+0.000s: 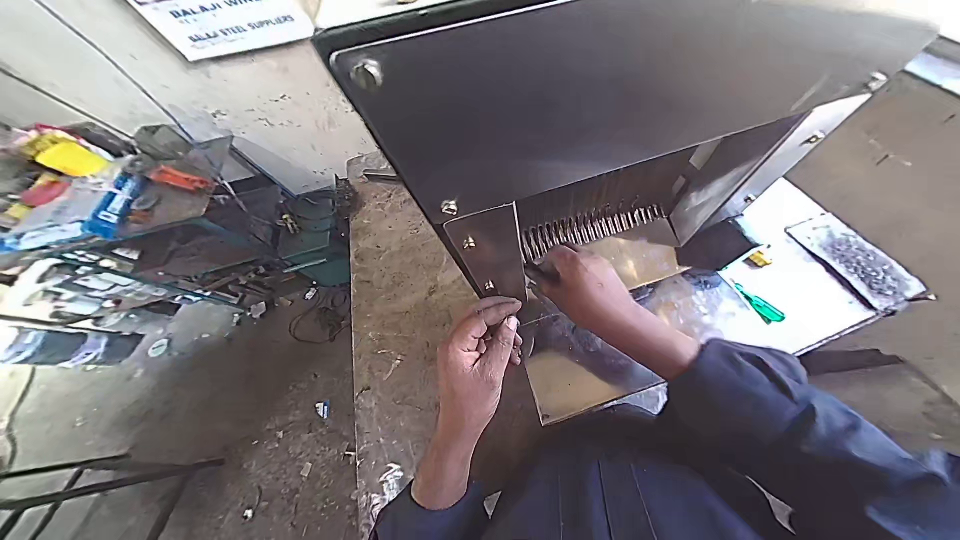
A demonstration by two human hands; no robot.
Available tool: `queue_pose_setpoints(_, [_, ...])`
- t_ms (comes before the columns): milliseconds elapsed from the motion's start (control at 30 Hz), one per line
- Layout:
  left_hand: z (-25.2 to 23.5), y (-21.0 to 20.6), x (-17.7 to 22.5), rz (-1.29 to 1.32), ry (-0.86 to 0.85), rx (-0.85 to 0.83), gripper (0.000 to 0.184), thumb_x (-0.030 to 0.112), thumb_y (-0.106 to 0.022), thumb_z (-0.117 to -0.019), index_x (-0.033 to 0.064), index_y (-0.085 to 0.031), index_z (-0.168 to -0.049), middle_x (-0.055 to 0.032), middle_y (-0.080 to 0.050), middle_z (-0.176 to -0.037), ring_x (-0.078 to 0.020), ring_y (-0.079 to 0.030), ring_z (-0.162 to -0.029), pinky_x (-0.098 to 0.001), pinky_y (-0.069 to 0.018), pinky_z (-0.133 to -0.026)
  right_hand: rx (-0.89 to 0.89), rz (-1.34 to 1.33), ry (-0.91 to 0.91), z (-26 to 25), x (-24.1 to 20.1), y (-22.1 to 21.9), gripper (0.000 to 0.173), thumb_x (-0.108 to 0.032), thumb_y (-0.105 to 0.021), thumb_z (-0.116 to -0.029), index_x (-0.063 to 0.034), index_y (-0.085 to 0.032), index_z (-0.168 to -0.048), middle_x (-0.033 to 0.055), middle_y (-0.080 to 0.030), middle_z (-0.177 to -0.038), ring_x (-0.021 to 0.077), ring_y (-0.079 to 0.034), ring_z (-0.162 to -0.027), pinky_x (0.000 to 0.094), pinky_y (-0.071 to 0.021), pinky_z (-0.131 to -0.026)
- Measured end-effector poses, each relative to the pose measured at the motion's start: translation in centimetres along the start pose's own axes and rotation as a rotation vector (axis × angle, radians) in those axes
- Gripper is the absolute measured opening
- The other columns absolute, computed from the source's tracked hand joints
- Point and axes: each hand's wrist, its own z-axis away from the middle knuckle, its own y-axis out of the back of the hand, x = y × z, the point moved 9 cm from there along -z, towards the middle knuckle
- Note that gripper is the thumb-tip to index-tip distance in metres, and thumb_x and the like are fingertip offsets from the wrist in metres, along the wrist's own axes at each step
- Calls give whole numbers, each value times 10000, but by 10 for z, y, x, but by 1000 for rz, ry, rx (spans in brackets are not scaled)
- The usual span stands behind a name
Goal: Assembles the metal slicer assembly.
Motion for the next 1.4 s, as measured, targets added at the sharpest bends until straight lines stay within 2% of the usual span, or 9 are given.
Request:
queue_pose_setpoints(167, [23, 1, 7, -97, -35, -47, 261, 158, -636, -1005, 7, -719, -1202, -106, -689, -1213, -102, -698, -850, -244, -618, -691, -27, -332, 209, 63, 12, 24, 285, -369, -746, -936, -102, -725, -1034, -12, -735, -947, 35, -690, -855, 245, -586, -788])
queue_pose_setpoints(333, [62, -19, -10, -143, 110, -77, 272, 189, -767, -926, 50, -751, -1159, -44, -745, -1098, -99, -734, -886, -266, -644, -795, -128, -463, 422, 94, -5, 7, 346, -266, -804, -904, -53, -682, -1149, 36, -745, -1028, 54, -712, -932, 252, -604, -863])
queue_pose_setpoints(567, [129, 21, -14, 14, 232, 428, 182, 20, -660, -936, -11, -732, -1100, -57, -759, -946, -119, -708, -737, -282, -618, -670, -171, -248, 566, 113, 16, -6, 327, -273, -724, -948, -102, -687, -1225, 83, -736, -1101, 190, -718, -987, 374, -592, -891])
queue_pose_setpoints(733, [199, 63, -65, -58, 456, 838, 133, -16, -690, -928, -38, -702, -1059, -70, -736, -892, -119, -691, -728, -274, -599, -669, -285, -538, 429, 105, 45, -17, 354, -273, -736, -954, -49, -683, -1222, 45, -747, -1066, 68, -720, -941, 239, -601, -869])
queue_pose_setpoints(867, [213, 36, -103, -322, 613, 658, 247, 79, -757, -899, -29, -737, -1120, -133, -744, -1107, -162, -709, -1038, -367, -575, -962, -339, -562, 427, 106, 43, -19, 303, -260, -743, -949, -73, -701, -1184, -1, -766, -1022, 38, -728, -911, 234, -611, -854])
queue_pose_setpoints(1000, [196, 10, -117, -565, 734, 484, 304, 205, -796, -903, 55, -759, -1165, -133, -714, -1195, -239, -642, -1186, -444, -490, -1066, -298, -480, 494, 109, 42, -18, 256, -232, -772, -926, -116, -706, -1144, -35, -766, -955, 33, -725, -828, 262, -622, -779])
queue_pose_setpoints(1100, [198, 14, -122, -648, 797, 468, 422, 137, -772, -912, 87, -684, -1321, -153, -673, -1293, -302, -608, -1249, -509, -470, -1086, -265, -355, 578, 116, 36, -18, 268, -270, -742, -950, -121, -703, -1169, -20, -755, -954, 66, -722, -828, 301, -620, -786])
queue_pose_setpoints(1267, [243, 49, -66, -489, 730, 681, 401, 28, -729, -915, -4, -649, -1307, -177, -675, -1243, -240, -688, -1068, -431, -563, -962, 271, -234, 1004, 164, 25, 15, 175, -191, -668, -974, -57, -735, -1065, 109, -745, -927, 235, -722, -847, 391, -599, -734])
queue_pose_setpoints(1400, [277, 80, 133, -446, 56, 798, 240, 116, -656, -988, 50, -696, -1215, -42, -713, -1184, -155, -695, -1024, -364, -590, -923, 35, -195, 1251, 228, 21, -39, 199, -251, -624, -1018, -106, -714, -1120, 101, -750, -975, 247, -729, -932, 395, -607, -821])
